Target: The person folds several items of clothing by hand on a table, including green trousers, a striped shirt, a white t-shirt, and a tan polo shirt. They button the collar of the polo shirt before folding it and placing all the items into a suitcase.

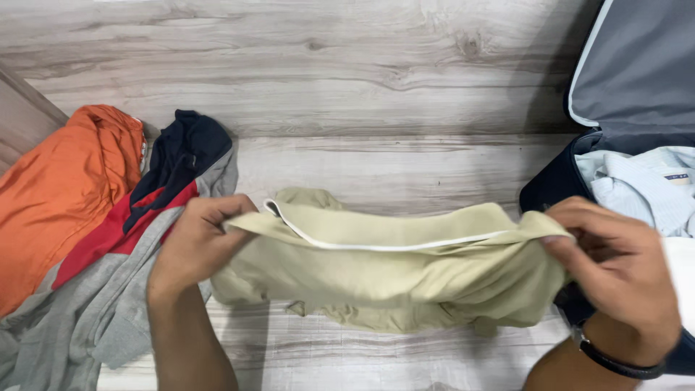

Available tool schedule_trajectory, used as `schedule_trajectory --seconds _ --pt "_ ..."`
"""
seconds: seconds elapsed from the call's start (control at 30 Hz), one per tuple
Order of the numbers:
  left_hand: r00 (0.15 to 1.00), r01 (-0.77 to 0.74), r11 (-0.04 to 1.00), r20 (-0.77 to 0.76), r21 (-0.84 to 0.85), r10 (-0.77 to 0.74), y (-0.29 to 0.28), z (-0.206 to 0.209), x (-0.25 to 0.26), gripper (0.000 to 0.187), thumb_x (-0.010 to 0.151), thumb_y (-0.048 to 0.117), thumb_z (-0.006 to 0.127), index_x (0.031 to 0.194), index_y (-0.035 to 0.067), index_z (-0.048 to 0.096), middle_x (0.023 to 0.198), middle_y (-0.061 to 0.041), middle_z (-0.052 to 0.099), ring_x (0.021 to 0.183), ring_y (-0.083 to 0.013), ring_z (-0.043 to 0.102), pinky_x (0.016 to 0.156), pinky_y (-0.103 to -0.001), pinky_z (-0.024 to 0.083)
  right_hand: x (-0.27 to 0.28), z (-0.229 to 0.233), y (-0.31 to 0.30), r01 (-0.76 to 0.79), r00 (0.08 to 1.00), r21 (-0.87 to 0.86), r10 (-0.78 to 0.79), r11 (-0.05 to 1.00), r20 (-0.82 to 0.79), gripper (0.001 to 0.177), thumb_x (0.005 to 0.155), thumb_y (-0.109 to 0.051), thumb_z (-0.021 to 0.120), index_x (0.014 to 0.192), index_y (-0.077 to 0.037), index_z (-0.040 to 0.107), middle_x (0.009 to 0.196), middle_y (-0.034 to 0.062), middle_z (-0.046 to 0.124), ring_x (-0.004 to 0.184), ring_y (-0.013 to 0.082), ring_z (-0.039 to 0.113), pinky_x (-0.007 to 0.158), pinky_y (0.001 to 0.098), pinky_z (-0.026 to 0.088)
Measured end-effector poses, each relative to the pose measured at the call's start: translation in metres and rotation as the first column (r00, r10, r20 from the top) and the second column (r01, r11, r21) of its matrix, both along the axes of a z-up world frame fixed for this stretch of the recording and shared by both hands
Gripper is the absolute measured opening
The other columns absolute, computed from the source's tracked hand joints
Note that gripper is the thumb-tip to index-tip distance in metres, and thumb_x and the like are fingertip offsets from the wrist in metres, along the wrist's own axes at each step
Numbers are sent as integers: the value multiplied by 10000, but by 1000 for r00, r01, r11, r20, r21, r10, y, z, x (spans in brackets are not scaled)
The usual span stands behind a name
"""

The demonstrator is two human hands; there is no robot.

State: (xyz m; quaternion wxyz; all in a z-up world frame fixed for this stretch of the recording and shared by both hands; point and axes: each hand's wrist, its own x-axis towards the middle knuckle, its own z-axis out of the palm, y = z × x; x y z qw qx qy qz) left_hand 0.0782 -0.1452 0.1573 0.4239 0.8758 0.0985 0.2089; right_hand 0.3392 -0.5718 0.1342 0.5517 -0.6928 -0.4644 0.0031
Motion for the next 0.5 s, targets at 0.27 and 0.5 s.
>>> schedule_trajectory --seconds 0.27,0.5 --pt "878 166 982 -465 86 -108 19 -73 35 345 979 344 614 1040 33 752 765 -155 748 688 -198 653 688 -368 543 25 -90 97 -251 967 -719 143 648 -210 325 870 -311 783 1119 -106 826 985 54 840 975 177 771 892 353 566" --pt "930 -145 722 -156 677 333 110 -10 105 444 1054 423 602 821 53 676 653 -179 670 525 -356 649 544 -437 530 141 -17 145 372 887 -251 -263 893 378 270 1033 -314 727 1077 -52 780 979 164 768 859 290 735 775 442 571"
